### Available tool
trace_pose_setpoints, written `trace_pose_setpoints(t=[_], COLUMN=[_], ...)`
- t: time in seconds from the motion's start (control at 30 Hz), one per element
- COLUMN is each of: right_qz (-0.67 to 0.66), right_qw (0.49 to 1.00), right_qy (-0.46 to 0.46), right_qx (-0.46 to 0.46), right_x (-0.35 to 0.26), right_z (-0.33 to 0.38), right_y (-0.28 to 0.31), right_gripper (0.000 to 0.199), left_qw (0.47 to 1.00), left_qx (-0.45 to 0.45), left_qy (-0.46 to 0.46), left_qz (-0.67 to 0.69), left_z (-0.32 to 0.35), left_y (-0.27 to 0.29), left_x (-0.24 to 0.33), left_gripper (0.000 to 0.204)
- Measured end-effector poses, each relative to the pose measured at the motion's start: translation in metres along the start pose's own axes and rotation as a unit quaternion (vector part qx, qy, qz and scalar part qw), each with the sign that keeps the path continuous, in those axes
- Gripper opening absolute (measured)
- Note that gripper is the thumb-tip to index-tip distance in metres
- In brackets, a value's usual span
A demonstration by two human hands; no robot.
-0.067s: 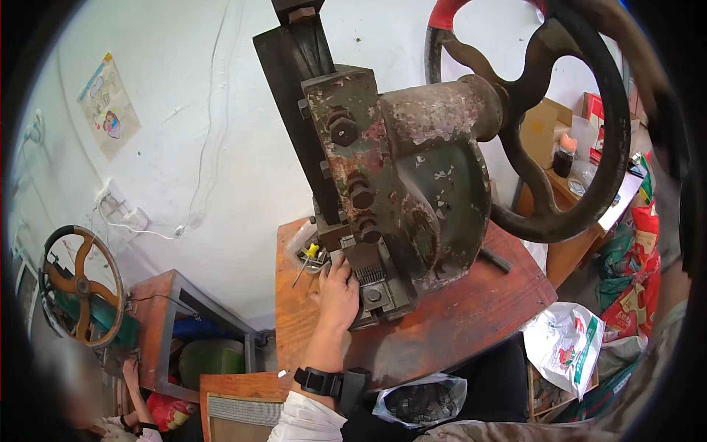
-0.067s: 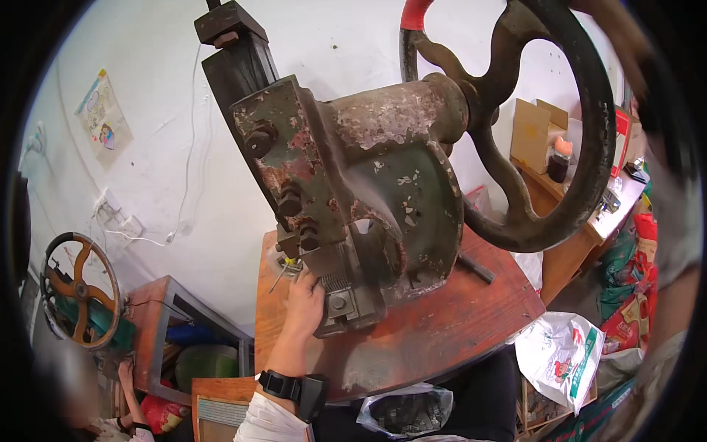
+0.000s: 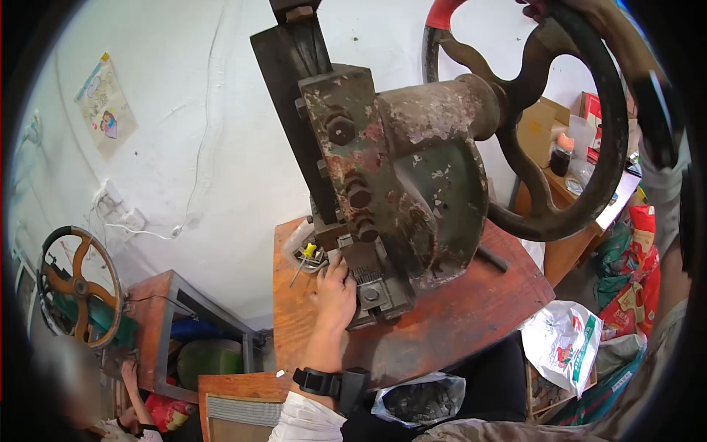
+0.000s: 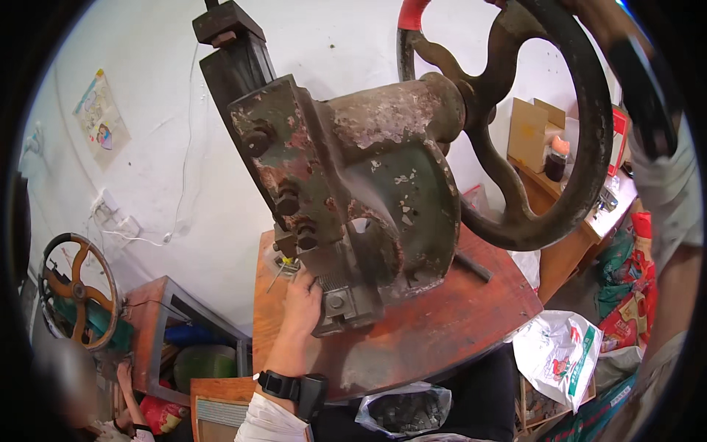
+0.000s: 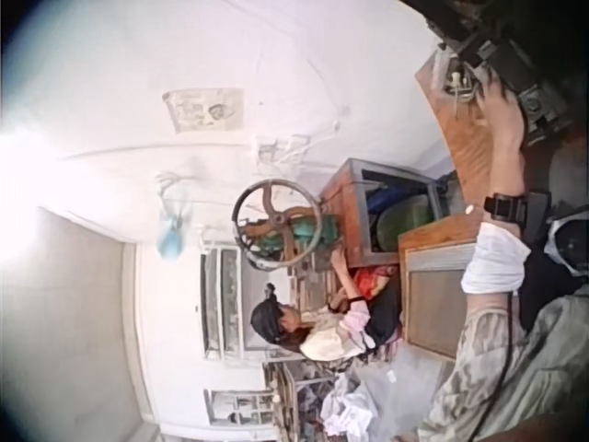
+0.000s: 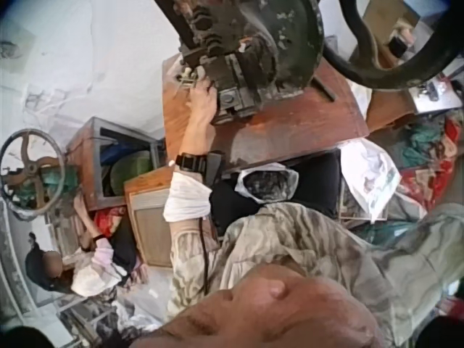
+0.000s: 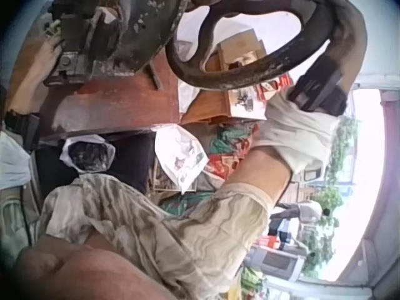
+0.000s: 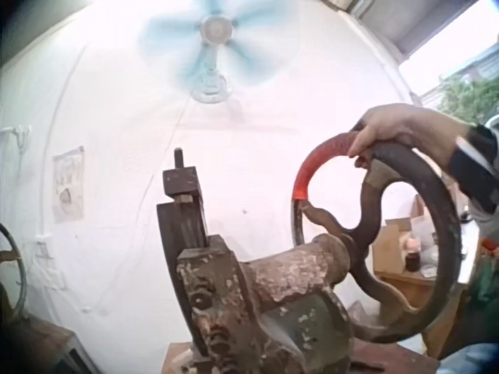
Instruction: Operating a manual punch press to process small metal clips.
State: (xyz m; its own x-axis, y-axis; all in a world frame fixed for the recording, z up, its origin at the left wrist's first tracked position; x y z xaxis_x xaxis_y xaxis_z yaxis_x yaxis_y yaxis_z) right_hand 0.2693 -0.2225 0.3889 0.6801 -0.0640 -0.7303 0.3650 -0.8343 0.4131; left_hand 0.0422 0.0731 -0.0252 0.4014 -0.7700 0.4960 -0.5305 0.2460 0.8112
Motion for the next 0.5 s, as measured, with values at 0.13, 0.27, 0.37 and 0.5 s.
trace_pose_setpoints(t=[0.13, 0.27, 0.37, 0.5], right_qz=[0.007, 0.092, 0.102, -0.072], right_qw=[0.994, 0.867, 0.885, 0.954], right_qy=[0.083, 0.240, 0.178, 0.053], right_qx=[0.076, 0.427, 0.419, 0.286], right_x=[0.039, 0.163, 0.191, 0.155], right_z=[0.082, 0.226, 0.238, 0.189], right_y=[0.024, -0.086, -0.104, -0.037], right_gripper=[0.042, 0.043, 0.037, 0.039], left_qw=[1.000, 0.998, 0.998, 0.997], left_qx=[0.000, 0.014, -0.010, -0.020], left_qy=[0.012, 0.052, 0.028, 0.050], left_qz=[0.018, -0.026, -0.051, -0.047], left_z=[0.007, 0.011, -0.004, 0.013], left_y=[0.006, 0.018, 0.006, 0.005], left_x=[0.002, -0.006, 0.003, -0.013], left_gripper=[0.040, 0.037, 0.036, 0.038])
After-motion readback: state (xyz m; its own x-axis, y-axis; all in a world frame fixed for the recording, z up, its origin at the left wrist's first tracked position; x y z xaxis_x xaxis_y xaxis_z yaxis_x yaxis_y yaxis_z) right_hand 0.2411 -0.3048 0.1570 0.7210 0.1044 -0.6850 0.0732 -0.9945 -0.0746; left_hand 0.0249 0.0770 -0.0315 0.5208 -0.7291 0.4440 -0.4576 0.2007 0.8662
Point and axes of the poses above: each hand's wrist, its own z-axis away from the middle knuckle, its own y-axis out of the back of the hand, x = y × z, the point moved 7 cm from there along -z, towards the middle knuckle, and after that the axes turned 14 degrees about -z, right-handed, at the moved point
